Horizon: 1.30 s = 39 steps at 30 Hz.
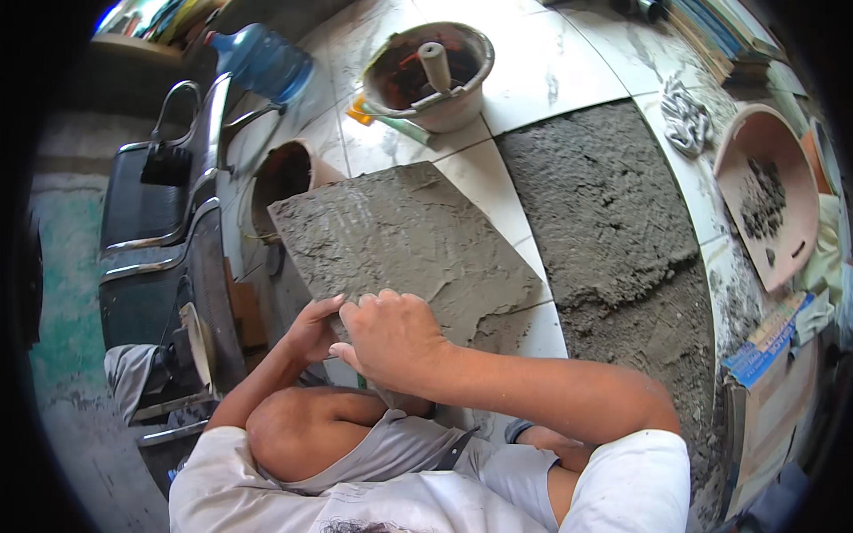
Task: The person spreads mortar onto the back of a tile using a trowel, places the tile onto the floor, and taps it into place with a mallet before wiping the surface with a cloth.
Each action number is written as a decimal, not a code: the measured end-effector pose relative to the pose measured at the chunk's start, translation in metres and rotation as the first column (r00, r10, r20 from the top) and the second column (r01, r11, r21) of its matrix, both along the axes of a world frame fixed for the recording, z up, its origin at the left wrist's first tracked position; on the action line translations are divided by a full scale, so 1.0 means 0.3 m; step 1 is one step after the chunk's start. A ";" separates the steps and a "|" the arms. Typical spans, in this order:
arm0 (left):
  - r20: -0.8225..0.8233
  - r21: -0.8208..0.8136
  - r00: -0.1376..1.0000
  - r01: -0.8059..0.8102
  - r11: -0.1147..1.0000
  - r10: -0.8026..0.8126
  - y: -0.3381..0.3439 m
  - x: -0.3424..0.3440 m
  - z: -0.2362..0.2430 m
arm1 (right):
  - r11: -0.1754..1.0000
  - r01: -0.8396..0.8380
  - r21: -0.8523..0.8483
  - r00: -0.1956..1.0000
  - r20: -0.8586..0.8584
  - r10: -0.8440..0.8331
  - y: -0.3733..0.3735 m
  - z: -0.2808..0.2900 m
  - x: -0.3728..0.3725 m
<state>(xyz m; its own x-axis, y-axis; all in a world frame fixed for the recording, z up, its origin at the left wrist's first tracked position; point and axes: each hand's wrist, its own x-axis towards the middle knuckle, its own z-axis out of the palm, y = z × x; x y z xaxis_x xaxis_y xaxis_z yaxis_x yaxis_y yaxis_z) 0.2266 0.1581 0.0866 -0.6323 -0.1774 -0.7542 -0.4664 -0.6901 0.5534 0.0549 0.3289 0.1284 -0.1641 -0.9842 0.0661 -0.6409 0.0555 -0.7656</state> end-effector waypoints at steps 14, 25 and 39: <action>0.067 -0.066 0.996 0.070 0.995 -0.065 0.009 -0.260 0.199 | 0.995 0.045 0.094 0.923 -0.384 -0.005 -0.039 0.115 0.018; 0.024 -0.308 0.952 0.297 0.904 -0.305 0.003 -0.519 0.249 | 0.932 0.265 0.247 0.800 -0.595 -0.070 -0.061 0.244 -0.164; -0.224 -0.363 0.970 0.004 0.932 -0.091 -0.390 -0.443 -0.416 | 0.807 0.500 0.313 0.773 -0.582 -0.253 -0.076 0.258 -0.188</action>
<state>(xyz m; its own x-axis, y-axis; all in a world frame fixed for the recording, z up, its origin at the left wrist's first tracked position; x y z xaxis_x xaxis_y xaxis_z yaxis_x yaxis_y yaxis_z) 0.0938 0.0412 -0.0381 -0.7968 -0.3725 -0.4758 -0.3211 -0.4060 0.8556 -0.0015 0.3062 0.2058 -0.5934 -0.7883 -0.1627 -0.7666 0.6151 -0.1842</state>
